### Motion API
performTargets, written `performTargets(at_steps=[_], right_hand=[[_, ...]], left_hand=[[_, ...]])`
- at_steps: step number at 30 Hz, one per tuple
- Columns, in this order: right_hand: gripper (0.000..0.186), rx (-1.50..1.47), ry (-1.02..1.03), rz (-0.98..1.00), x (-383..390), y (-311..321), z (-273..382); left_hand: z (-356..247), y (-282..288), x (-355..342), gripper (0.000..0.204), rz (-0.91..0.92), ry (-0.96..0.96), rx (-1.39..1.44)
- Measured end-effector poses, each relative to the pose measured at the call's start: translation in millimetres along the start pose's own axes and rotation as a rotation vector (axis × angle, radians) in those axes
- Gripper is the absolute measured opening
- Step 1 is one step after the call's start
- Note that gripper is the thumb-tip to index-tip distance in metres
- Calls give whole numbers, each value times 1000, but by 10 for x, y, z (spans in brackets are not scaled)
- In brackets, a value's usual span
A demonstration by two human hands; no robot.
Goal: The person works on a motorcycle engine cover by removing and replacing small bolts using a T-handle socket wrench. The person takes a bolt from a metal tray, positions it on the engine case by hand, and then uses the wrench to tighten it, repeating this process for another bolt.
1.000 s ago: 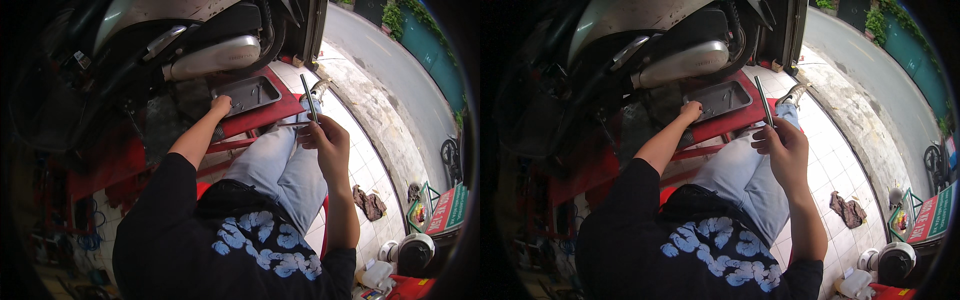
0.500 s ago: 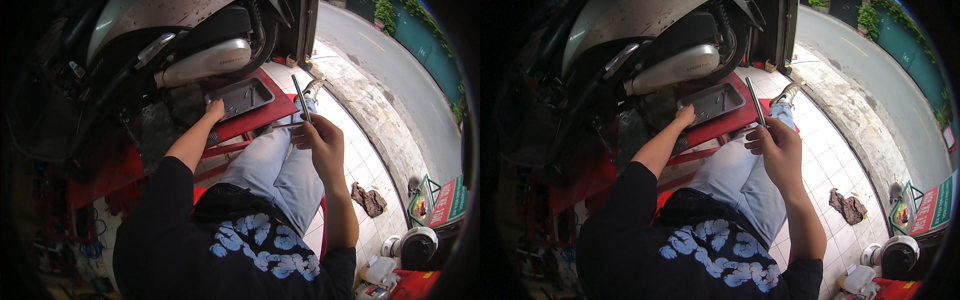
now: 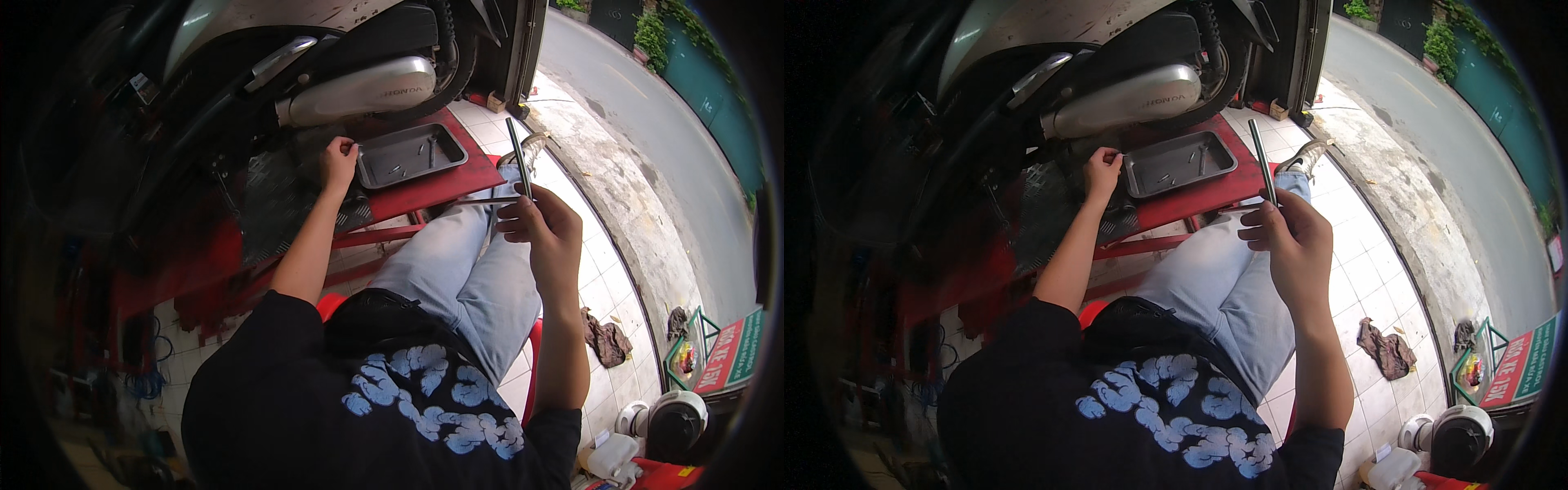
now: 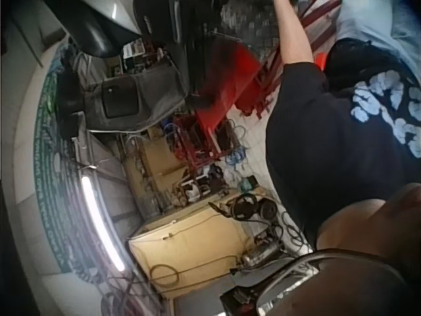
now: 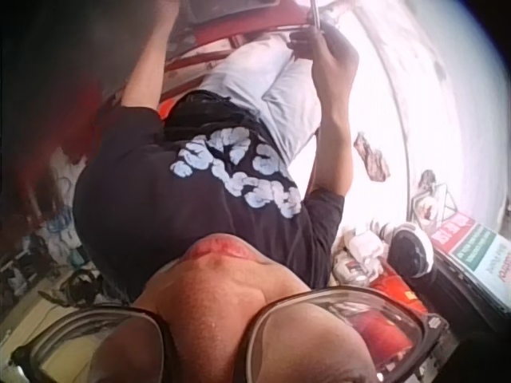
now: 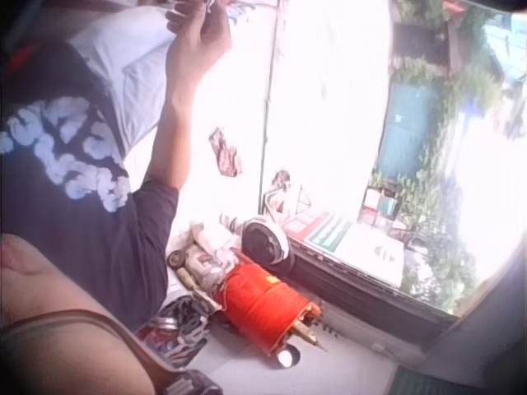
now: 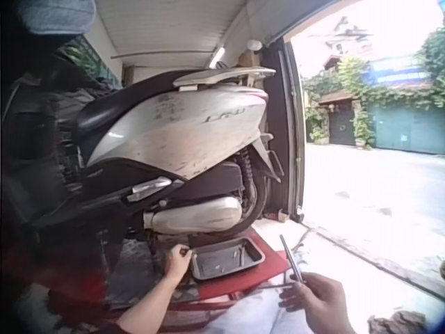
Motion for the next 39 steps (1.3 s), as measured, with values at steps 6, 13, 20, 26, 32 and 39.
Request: performTargets(at_steps=[6,13,20,26,32,39], right_hand=[[29,30,12,33,22,-97,10],[29,-3,16,72,44,-173,-25],[30,11,4,61,54,-147,-16],[30,5,10,65,57,-149,-20],[32,12,12,55,54,-138,-8],[31,7,7,63,49,-132,-31]], left_hand=[[-674,1172,-322,21,-355,-44,318],[-600,1404,-606,26,-559,-30,-154],[-812,1299,-566,27,-637,-11,-212],[-722,1286,-617,32,-763,-33,-196],[-751,1240,-653,32,-722,-2,-219],[-794,1246,-639,31,-664,-14,-223]])
Point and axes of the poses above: each hand's wrist, its own x-axis away from the middle knuckle, its own y-axis out of the back of the hand, z = x × y, the point moved 5 cm from there along -x, towards the middle knuckle, and after that the axes turned 1 degree about -z, right-handed, at the moved point
